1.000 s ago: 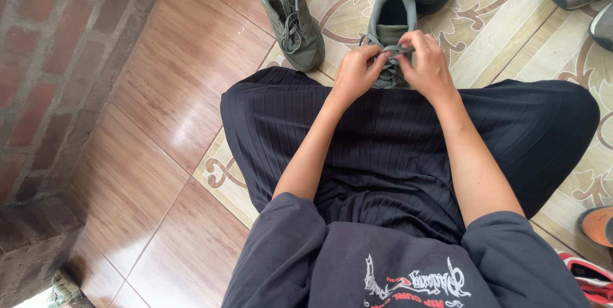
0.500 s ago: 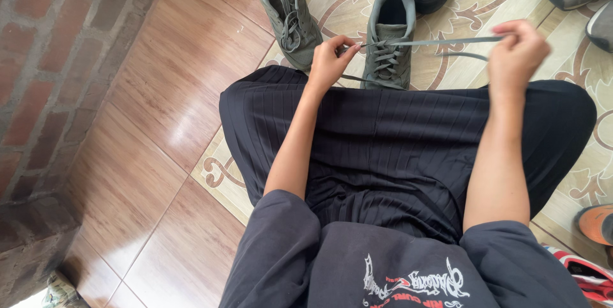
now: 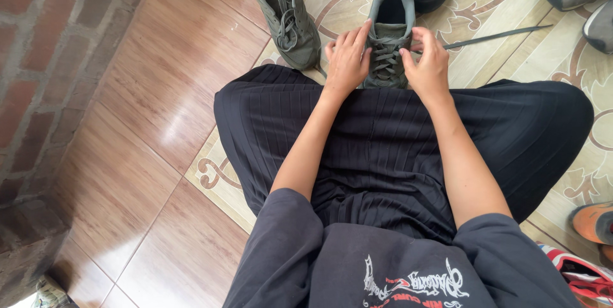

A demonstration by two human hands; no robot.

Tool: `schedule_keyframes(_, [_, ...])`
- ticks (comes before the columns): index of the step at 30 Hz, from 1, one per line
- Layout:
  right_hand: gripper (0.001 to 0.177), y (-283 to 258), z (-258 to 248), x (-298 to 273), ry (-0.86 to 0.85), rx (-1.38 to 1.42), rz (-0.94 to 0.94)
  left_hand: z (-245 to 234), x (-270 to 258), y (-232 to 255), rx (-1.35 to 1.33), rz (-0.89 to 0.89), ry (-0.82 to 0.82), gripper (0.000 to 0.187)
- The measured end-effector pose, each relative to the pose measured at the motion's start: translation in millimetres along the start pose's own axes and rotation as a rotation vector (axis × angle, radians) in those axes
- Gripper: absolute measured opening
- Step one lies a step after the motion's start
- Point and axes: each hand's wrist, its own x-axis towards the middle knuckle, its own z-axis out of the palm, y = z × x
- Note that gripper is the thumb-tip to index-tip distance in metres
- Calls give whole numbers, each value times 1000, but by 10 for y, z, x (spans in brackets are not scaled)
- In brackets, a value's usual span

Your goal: The person sits on the floor and unlaces a pair of grey sneakers, then relaces them. They repeat the process with a second pair of grey sneakers and begin unlacing a brown boot at the end.

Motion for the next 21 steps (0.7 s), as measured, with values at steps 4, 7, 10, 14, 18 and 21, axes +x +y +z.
schedule_keyframes(4, [21, 118, 10, 28, -12, -32, 145, 68, 80, -98, -208, -187, -12, 24])
schedule_keyframes(7, [5, 333, -101, 24, 53, -381, -141, 74, 96, -273, -462, -313, 35, 11])
schedule_keyframes(10, [11, 495, -125, 51, 54, -173, -101, 141, 57, -349, -692, -486, 59, 14])
schedule_keyframes(14, [13, 488, 8, 148, -37, 740, 166, 328, 75, -322, -1451, -435, 123, 22])
schedule_keyframes(18, [18, 315, 93, 226, -93, 1102, 219, 519, 108, -274, -1684, -452, 30, 16])
schedule_keyframes(21, [14, 173, 125, 242, -134, 995, 213, 555, 102, -275, -1645, -436, -15, 7])
